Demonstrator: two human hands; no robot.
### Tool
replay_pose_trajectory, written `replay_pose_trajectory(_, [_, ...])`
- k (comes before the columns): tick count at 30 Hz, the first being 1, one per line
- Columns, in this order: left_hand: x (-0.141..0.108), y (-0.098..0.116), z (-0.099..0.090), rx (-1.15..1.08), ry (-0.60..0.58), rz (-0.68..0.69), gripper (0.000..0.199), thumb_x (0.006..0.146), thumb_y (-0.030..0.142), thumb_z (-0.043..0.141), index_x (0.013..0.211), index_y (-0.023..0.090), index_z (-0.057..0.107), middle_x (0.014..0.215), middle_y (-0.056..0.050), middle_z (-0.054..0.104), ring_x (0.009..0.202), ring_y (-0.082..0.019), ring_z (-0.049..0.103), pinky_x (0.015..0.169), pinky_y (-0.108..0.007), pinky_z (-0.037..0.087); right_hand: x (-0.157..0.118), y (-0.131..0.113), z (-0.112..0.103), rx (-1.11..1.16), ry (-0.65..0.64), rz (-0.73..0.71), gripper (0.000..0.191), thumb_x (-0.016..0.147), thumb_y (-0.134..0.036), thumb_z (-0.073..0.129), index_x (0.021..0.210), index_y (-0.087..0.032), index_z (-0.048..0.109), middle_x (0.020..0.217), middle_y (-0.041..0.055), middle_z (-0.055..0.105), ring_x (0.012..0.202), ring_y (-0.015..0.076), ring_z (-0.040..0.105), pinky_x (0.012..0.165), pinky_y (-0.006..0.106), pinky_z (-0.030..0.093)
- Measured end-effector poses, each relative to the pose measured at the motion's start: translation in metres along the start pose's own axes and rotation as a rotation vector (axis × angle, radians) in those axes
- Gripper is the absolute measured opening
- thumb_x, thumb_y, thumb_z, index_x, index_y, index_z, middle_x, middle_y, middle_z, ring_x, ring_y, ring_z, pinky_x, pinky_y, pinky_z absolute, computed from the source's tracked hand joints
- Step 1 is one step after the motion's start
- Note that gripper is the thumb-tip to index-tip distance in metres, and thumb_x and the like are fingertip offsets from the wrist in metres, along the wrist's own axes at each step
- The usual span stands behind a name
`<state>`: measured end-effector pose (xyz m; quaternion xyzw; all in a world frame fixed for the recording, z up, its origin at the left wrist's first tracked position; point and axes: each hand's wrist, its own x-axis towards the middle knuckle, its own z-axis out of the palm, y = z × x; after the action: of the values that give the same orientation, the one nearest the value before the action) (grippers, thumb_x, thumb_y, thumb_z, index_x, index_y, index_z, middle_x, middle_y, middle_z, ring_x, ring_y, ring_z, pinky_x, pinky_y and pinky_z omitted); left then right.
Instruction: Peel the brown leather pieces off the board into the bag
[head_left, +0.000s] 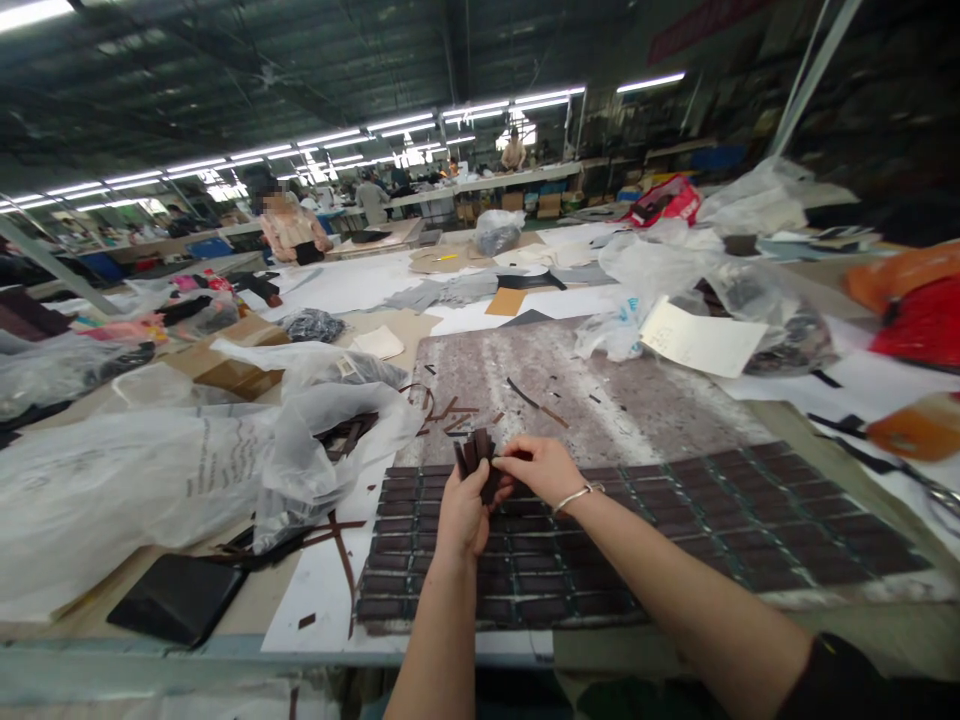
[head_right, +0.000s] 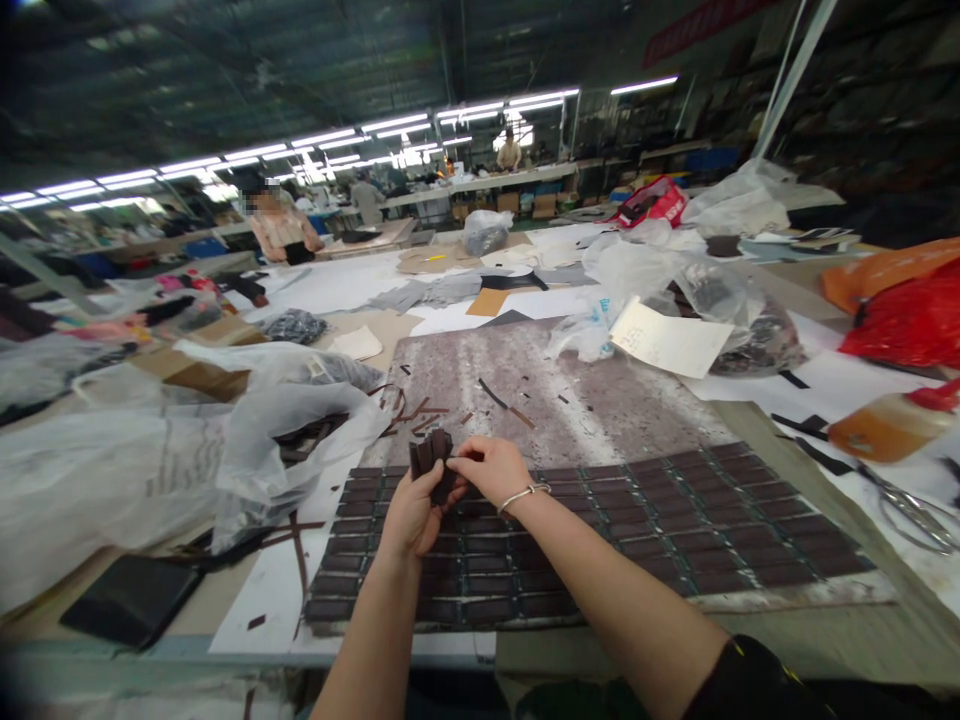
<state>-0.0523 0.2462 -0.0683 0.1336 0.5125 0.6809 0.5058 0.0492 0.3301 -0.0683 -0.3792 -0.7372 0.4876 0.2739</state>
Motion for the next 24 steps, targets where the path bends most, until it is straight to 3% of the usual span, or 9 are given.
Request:
replay_pose_trajectory(3, [0.000, 0.000, 0.000, 0.004, -0.016, 0.004, 0.037, 0.071, 0.026, 0.064, 0.105, 0.017, 0.051, 0.089, -0.007, 0.063, 0.069, -0.018, 0.064, 0.057, -0.025, 0.050, 0.000, 0.001, -0.008, -0.028, 0.155, -0.073, 0.020, 0.071, -0.037, 0.060, 0.067, -0.017, 0.061, 0.061, -0.0024, 0.059, 0.059, 0.0117, 0.053, 0.058, 0.024, 0.041])
replay_pose_trajectory(5, [0.000, 0.001, 0.000, 0.008, -0.028, 0.021, 0.039, 0.069, 0.025, 0.067, 0.104, 0.017, 0.052, 0.088, -0.006, 0.063, 0.066, -0.015, 0.063, 0.052, -0.021, 0.046, -0.003, 0.000, -0.013, -0.014, 0.187, -0.115, 0.022, 0.071, -0.038, 0.060, 0.066, -0.017, 0.060, 0.061, -0.0024, 0.056, 0.059, 0.0113, 0.051, 0.059, 0.024, 0.040])
replay_pose_trajectory(9, [-0.001, 0.000, 0.002, -0.055, -0.065, 0.020, 0.032, 0.067, 0.025, 0.069, 0.094, 0.015, 0.056, 0.074, -0.001, 0.058, 0.057, -0.007, 0.054, 0.048, -0.015, 0.040, -0.011, -0.004, -0.014, 0.329, -0.010, -0.111, 0.031, 0.070, -0.039, 0.063, 0.091, -0.016, 0.062, 0.074, -0.0002, 0.059, 0.066, 0.0122, 0.055, 0.064, 0.026, 0.046])
replay_pose_trajectory(11, [-0.003, -0.002, 0.004, -0.093, -0.103, 0.009, 0.031, 0.067, 0.024, 0.069, 0.094, 0.015, 0.056, 0.072, 0.001, 0.056, 0.056, -0.005, 0.050, 0.049, -0.015, 0.039, -0.015, -0.004, -0.011, 0.393, -0.093, -0.104, 0.036, 0.071, -0.038, 0.063, 0.099, -0.017, 0.062, 0.080, 0.0014, 0.061, 0.070, 0.0128, 0.057, 0.068, 0.027, 0.047])
replay_pose_trajectory(15, [-0.006, -0.011, 0.011, -0.087, -0.107, 0.023, 0.031, 0.063, 0.021, 0.071, 0.090, 0.014, 0.056, 0.069, 0.002, 0.054, 0.053, -0.004, 0.046, 0.048, -0.016, 0.036, -0.021, -0.001, -0.003, 0.276, -0.104, -0.106, 0.026, 0.072, -0.038, 0.061, 0.086, -0.017, 0.065, 0.085, 0.0030, 0.059, 0.066, 0.0118, 0.057, 0.066, 0.026, 0.048])
replay_pose_trajectory(18, [-0.006, -0.016, 0.013, -0.004, -0.090, 0.067, 0.030, 0.063, 0.024, 0.069, 0.088, 0.014, 0.056, 0.067, 0.002, 0.055, 0.052, -0.006, 0.047, 0.046, -0.017, 0.035, -0.023, -0.002, -0.004, 0.300, -0.130, -0.058, 0.024, 0.072, -0.039, 0.059, 0.081, -0.017, 0.059, 0.075, 0.0002, 0.057, 0.058, 0.0106, 0.054, 0.059, 0.025, 0.048])
replay_pose_trajectory(22, [-0.001, -0.011, 0.006, 0.101, 0.043, 0.109, 0.033, 0.068, 0.034, 0.066, 0.090, 0.014, 0.053, 0.068, 0.000, 0.055, 0.056, -0.010, 0.054, 0.046, -0.019, 0.038, -0.017, 0.003, -0.026, 0.320, -0.107, -0.049, 0.021, 0.076, -0.039, 0.054, 0.078, -0.017, 0.052, 0.069, -0.0020, 0.056, 0.064, 0.0110, 0.054, 0.062, 0.023, 0.046])
replay_pose_trajectory(24, [0.002, -0.004, 0.000, 0.085, 0.093, 0.145, 0.034, 0.067, 0.035, 0.066, 0.091, 0.015, 0.052, 0.070, 0.000, 0.056, 0.057, -0.010, 0.056, 0.047, -0.019, 0.039, -0.011, 0.011, -0.044, 0.242, -0.115, 0.036, 0.021, 0.076, -0.038, 0.053, 0.078, -0.017, 0.052, 0.064, -0.0025, 0.057, 0.057, 0.0099, 0.052, 0.057, 0.022, 0.045])
